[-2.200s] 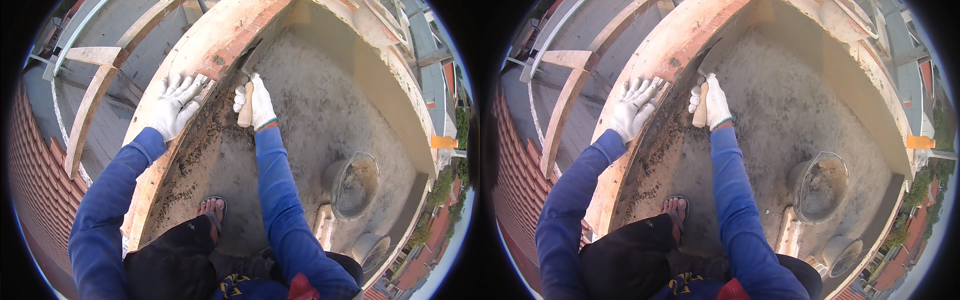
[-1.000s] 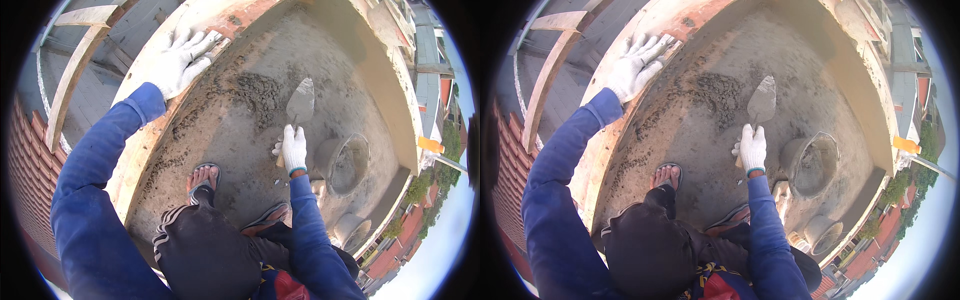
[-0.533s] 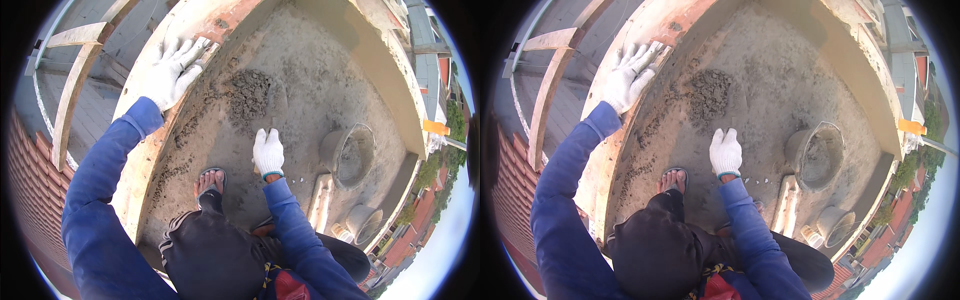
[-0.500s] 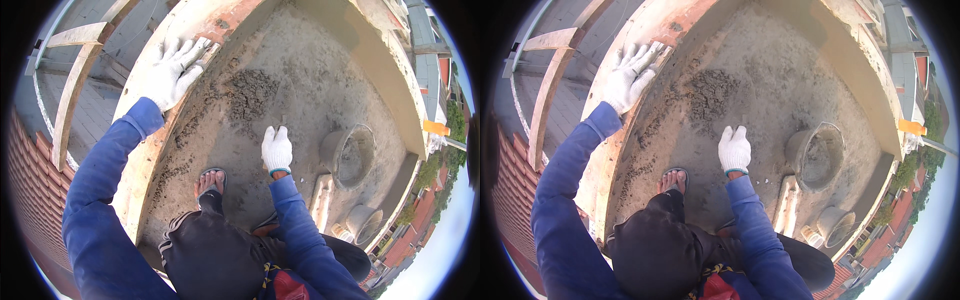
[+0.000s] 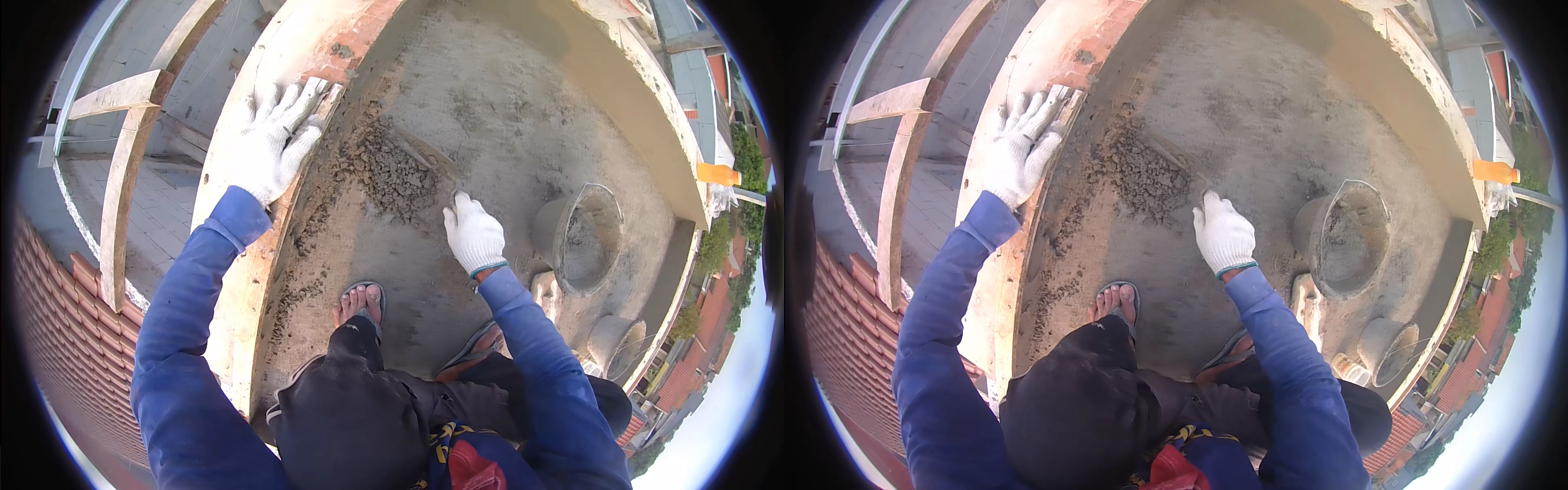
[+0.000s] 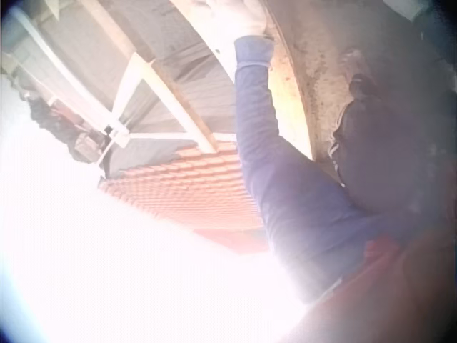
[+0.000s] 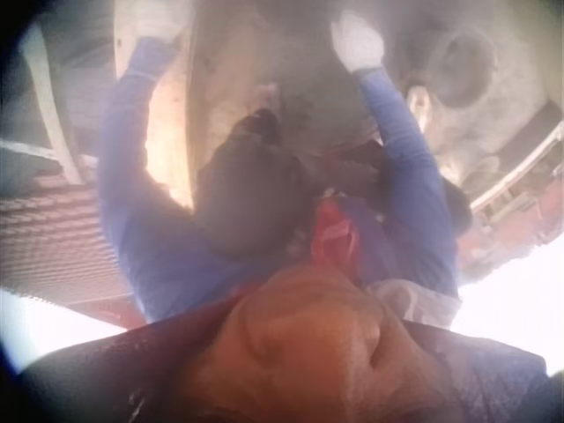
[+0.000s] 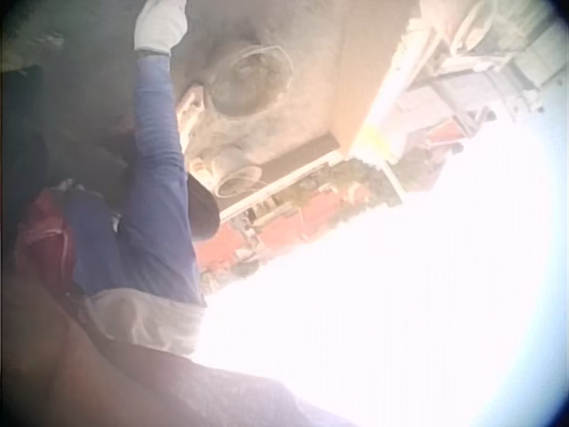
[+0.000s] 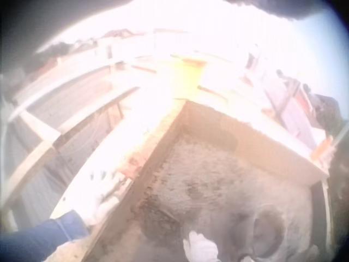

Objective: The person scoops cement from a bucket with a trowel and applies it to a curved brick wall edge, smoothing the surface repeatedly. The person also uses a wooden float to level the applied cement along the wall.

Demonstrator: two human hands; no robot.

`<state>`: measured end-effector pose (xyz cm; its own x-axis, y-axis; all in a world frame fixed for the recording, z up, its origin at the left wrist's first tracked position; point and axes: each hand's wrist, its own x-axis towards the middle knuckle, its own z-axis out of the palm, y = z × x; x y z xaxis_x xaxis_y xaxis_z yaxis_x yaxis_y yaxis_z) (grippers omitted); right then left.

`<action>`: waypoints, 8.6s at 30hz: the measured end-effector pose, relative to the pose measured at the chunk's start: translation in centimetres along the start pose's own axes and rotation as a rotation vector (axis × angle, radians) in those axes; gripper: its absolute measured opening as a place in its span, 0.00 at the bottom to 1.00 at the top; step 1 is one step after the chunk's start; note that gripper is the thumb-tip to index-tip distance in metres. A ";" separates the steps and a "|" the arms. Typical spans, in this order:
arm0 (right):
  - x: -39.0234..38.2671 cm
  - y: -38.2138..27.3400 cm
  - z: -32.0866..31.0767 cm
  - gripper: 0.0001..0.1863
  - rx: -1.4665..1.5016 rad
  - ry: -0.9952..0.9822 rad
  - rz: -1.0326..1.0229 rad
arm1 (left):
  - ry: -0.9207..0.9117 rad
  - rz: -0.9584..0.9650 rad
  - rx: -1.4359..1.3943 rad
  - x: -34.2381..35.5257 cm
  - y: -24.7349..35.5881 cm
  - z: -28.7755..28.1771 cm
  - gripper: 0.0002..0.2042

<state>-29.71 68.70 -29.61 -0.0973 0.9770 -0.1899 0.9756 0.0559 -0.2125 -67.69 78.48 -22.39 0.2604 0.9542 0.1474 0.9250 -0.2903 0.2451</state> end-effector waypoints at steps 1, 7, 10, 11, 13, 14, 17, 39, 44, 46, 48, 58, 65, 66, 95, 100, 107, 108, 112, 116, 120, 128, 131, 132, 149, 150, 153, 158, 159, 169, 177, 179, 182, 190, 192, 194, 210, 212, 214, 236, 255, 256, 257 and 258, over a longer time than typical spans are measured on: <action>-0.1 1.8 0.4 0.19 0.072 0.035 0.049 | 0.006 0.003 -0.011 0.1 0.0 0.0 0.32; -2.6 3.6 0.1 0.27 1.145 -0.378 0.811 | -0.082 0.043 -0.087 0.1 -0.4 -2.3 0.38; -4.5 -2.5 2.5 0.27 1.209 -0.416 0.856 | -0.094 0.006 -0.141 -0.3 -1.4 -3.6 0.38; -4.6 -4.6 3.1 0.27 1.243 -0.412 0.873 | -0.082 -0.043 -0.166 -0.7 -1.0 -4.3 0.37; -3.1 -7.7 3.9 0.27 1.294 -0.394 0.827 | -0.068 -0.147 -0.215 -2.3 0.1 -6.1 0.37; -1.9 -8.7 4.4 0.27 1.332 -0.436 0.808 | -0.005 -0.163 -0.247 -3.0 1.3 -7.0 0.35; 0.5 -11.6 4.8 0.26 1.358 -0.472 0.741 | 0.127 -0.282 -0.366 -6.0 5.6 -9.3 0.33; 0.0 -1.5 -11.5 0.27 1.131 -0.796 0.284 | -0.987 -1.347 -1.522 -23.8 14.4 12.3 0.22; -7.3 6.6 -20.4 0.36 1.009 -0.828 0.313 | -0.858 -1.372 -1.420 -22.3 16.1 10.2 0.19; -11.1 10.3 -21.3 0.32 0.979 -0.748 0.277 | -0.846 -1.367 -1.422 -22.9 15.2 11.1 0.19; -17.2 15.2 -19.9 0.32 0.945 -0.514 0.252 | -0.899 -1.326 -1.413 -23.4 15.0 12.6 0.19; -41.7 25.2 -28.7 0.21 1.189 0.245 0.814 | -0.761 -1.443 -1.198 -21.5 16.8 12.6 0.18; -46.6 35.5 -24.6 0.20 0.514 0.412 1.372 | -0.764 -1.392 -1.107 -21.3 16.2 13.1 0.20; -46.3 37.3 -22.8 0.19 0.323 0.311 1.402 | -0.774 -1.391 -1.098 -21.7 16.1 13.3 0.21; -1.9 7.1 -13.9 0.15 0.052 -0.161 -0.260 | -0.572 -1.037 -1.172 -23.2 16.3 8.9 0.20; 12.9 4.7 -6.3 0.16 -0.096 0.075 -0.195 | -0.113 -0.626 -0.590 -20.9 14.9 9.7 0.25; 9.9 -2.1 2.9 0.16 -0.037 0.071 -0.247 | -0.044 -0.513 -0.429 -18.0 11.7 12.8 0.28; 7.6 -3.1 3.2 0.17 -0.057 0.036 -0.248 | -0.038 -0.524 -0.451 -17.3 11.5 13.1 0.30; -1.6 -6.4 2.1 0.19 -0.057 -0.142 -0.224 | 0.146 -0.519 -0.446 -16.0 11.3 16.4 0.31; -2.1 -3.8 0.0 0.20 -0.005 -0.123 -0.127 | 0.130 -0.438 -0.299 -16.7 11.6 17.6 0.31; 6.0 6.2 -3.0 0.19 -0.014 0.136 0.120 | 0.104 -0.438 -0.255 -16.0 12.2 18.0 0.33; 5.8 5.3 2.3 0.21 0.012 0.059 0.069 | 0.136 -0.407 -0.248 -16.1 12.0 18.0 0.32; -0.1 -1.5 4.1 0.20 0.056 -0.040 0.009 | 0.131 -0.412 -0.248 -16.3 11.8 18.1 0.32; -1.4 -3.1 3.5 0.20 0.076 -0.095 -0.055 | 0.133 -0.411 -0.235 -16.6 11.6 18.1 0.33; -5.3 -4.8 2.7 0.19 0.181 -0.092 0.022 | 0.177 -0.402 -0.342 -16.4 11.6 17.8 0.30; -6.5 -4.1 2.9 0.19 0.226 -0.076 0.065 | 0.175 -0.401 -0.348 -16.4 11.5 17.8 0.30; -6.0 -2.1 1.9 0.22 1.085 -0.350 0.784 | 0.162 -0.444 -0.387 -16.3 11.7 17.8 0.32; -7.3 -6.4 3.7 0.23 1.317 -0.428 0.892 | 0.137 -0.581 -0.575 -15.1 11.7 17.3 0.33; -7.6 -8.4 4.2 0.23 1.335 -0.425 0.899 | 0.114 -0.612 -0.641 -14.7 11.5 16.8 0.34; -5.4 -18.0 11.5 0.24 1.184 -0.300 0.436 | -0.070 -0.767 -0.878 -11.0 9.2 13.1 0.35; -4.0 -13.5 5.4 0.20 1.509 -0.643 0.631 | -0.019 -0.699 -1.129 -11.5 10.9 11.6 0.31; -3.8 -10.5 3.2 0.21 1.372 -0.683 0.602 | -0.006 -0.621 -1.118 -11.3 12.5 9.0 0.29; -3.0 -5.9 -2.7 0.23 1.277 -0.830 0.537 | -0.018 -0.625 -1.155 -11.6 13.1 5.9 0.28; -10.7 10.8 -17.3 0.24 1.082 -0.657 0.377 | -0.082 -0.538 -0.974 -11.7 13.4 4.6 0.26; -14.9 15.1 -19.5 0.24 1.104 -0.481 0.295 | -0.112 -0.570 -1.010 -11.2 14.0 4.8 0.28; -18.8 17.4 -24.5 0.24 1.227 -0.464 0.456 | -0.187 -0.558 -0.976 -10.1 14.3 4.2 0.30; -49.8 40.9 -18.1 0.18 0.014 0.389 1.432 | -0.671 -0.100 -0.821 12.7 26.8 0.5 0.38; -50.1 44.0 -14.4 0.17 -0.131 0.210 1.422 | -0.698 -0.034 -0.792 15.2 30.3 1.3 0.38; -48.0 43.0 -15.3 0.17 -0.106 0.460 1.403 | -0.716 0.012 -0.666 15.8 33.7 -0.2 0.38; -54.2 42.4 -11.6 0.17 -0.112 0.343 1.351 | -0.657 -0.447 -1.295 11.5 41.8 22.1 0.44; -54.7 21.4 -4.6 0.17 0.469 0.457 1.625 | -0.556 -0.564 -1.331 11.3 43.1 20.9 0.42; -52.4 20.4 -5.6 0.17 0.530 0.294 1.481 | -0.561 -0.564 -1.346 11.0 43.4 21.0 0.42; -50.3 19.8 -5.8 0.16 0.589 0.135 1.325 | -0.558 -0.565 -1.359 10.9 43.5 21.0 0.42; -49.3 19.8 -4.7 0.14 0.572 0.156 1.209 | -0.561 -0.553 -1.351 10.6 43.5 21.7 0.43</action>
<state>-4.71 22.66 -19.91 0.8198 0.3674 -0.4392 0.2112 -0.9069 -0.3644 -18.73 77.56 -30.97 0.3352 0.7753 -0.5354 0.0928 0.5383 0.8376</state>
